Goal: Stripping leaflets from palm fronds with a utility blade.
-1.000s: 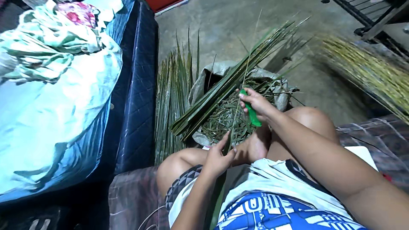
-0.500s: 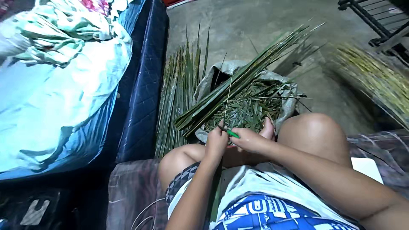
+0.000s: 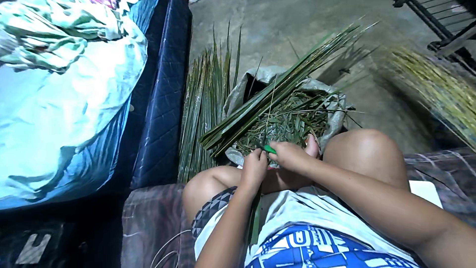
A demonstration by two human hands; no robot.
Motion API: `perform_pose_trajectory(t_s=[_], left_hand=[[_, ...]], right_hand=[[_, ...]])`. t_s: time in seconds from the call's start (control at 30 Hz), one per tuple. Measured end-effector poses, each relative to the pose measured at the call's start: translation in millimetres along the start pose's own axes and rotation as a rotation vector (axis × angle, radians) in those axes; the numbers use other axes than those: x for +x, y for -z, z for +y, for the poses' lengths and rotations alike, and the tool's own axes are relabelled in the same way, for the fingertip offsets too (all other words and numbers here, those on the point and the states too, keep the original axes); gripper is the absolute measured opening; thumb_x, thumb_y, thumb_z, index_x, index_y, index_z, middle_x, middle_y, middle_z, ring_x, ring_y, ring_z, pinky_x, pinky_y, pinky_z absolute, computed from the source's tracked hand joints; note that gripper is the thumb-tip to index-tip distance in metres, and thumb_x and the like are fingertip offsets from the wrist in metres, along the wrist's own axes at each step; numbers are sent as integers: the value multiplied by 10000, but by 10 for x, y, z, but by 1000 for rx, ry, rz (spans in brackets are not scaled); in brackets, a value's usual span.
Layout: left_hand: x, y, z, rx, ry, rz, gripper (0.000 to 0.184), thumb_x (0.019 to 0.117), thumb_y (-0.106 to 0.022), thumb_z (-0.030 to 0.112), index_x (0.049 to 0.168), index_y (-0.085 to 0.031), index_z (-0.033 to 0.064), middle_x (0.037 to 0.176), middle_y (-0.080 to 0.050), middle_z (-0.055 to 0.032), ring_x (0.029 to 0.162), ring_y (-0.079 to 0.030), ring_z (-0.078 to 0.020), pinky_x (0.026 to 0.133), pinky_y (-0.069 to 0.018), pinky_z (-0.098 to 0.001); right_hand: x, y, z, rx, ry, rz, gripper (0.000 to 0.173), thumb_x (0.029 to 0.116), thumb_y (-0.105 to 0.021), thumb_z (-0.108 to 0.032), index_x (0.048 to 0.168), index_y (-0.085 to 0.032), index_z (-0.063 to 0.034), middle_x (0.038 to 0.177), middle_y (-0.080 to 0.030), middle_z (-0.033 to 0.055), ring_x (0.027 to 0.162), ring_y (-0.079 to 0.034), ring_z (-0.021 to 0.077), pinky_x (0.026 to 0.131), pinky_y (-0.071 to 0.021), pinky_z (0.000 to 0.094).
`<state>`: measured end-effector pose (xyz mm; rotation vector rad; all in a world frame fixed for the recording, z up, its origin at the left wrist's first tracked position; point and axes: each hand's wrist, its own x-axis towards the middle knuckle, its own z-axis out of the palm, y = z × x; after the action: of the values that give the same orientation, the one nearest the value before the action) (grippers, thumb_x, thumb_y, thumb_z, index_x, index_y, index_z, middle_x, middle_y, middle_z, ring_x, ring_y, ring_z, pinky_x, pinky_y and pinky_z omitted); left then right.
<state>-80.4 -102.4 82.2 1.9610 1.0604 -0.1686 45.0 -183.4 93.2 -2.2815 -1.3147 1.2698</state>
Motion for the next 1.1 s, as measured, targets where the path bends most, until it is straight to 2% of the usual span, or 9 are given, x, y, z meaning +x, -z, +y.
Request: perform_pose_trajectory(t_s=[0.03,0.13,0.2,0.33,0.47,0.5,0.63,0.83,1.1], left_hand=[[-11,-7,-11,8,-7,7,351,1098,-386,185,1102,-667,-26,941,-677,-143,853,-652,-215,813,-520,-416],[-57,-13,-27,-17,-24,-15,440,1122,-370,217,1484,-519,15,1101,-718,-180,954,-690,-247,922,-532,-426],[-85,-33,-25,-28,-39,-15,455,1121,-363,219,1532,-469,54,1052,-720,-162,908,-682,-234,890,-534,-414],[-94,-47,-42,-57,-44,16,445,1117,-380,219,1511,-499,53,988,-720,-139,840,-671,-205,839,-540,-386],[-79,-19,-51,-67,-27,82,385,1097,-408,205,1349,-623,7,952,-701,-144,820,-658,-209,807,-532,-406],[-84,-4,-48,-75,-12,86,406,1099,-411,201,1416,-593,25,956,-698,-146,808,-643,-207,795,-526,-398],[-80,-43,-77,-51,-26,86,374,1098,-401,194,1311,-639,0,968,-701,-138,829,-663,-193,805,-537,-385],[-79,-63,-53,-57,-42,37,451,1122,-383,254,1510,-504,57,987,-728,-140,831,-682,-211,834,-548,-398],[-59,-6,-76,-86,-23,89,404,1093,-406,177,1412,-600,22,1003,-712,-147,873,-658,-195,838,-521,-384]], right_hand=[[-21,0,-7,-16,-1,3,333,1094,-456,-269,1245,-595,-7,1155,-668,240,1117,-657,411,922,-500,599],[35,97,50,-59,-107,94,352,1097,-469,-269,1290,-603,-7,1193,-679,260,1155,-653,445,950,-494,626],[170,200,205,-44,-216,214,341,1093,-497,-273,1290,-601,-15,1159,-689,266,1115,-668,468,906,-510,652],[216,296,313,59,-193,289,284,1066,-543,-260,1197,-642,-29,1050,-696,240,1005,-686,434,838,-528,637],[-76,3,55,106,11,-5,306,1079,-478,-256,1188,-631,-14,1043,-668,215,987,-663,373,857,-507,584],[-129,-65,6,96,33,-41,298,1082,-470,-256,1180,-619,-17,1034,-665,206,978,-662,365,851,-507,572],[-83,-50,-23,-99,-27,24,352,1096,-466,-269,1282,-591,3,1176,-675,265,1136,-659,448,930,-503,625],[181,201,147,-54,-213,237,329,1086,-516,-287,1269,-607,-29,1128,-699,247,1087,-681,451,882,-525,636],[-92,-101,-6,86,14,-73,296,1091,-451,-252,1160,-610,-12,1047,-656,199,990,-655,348,860,-504,544]])
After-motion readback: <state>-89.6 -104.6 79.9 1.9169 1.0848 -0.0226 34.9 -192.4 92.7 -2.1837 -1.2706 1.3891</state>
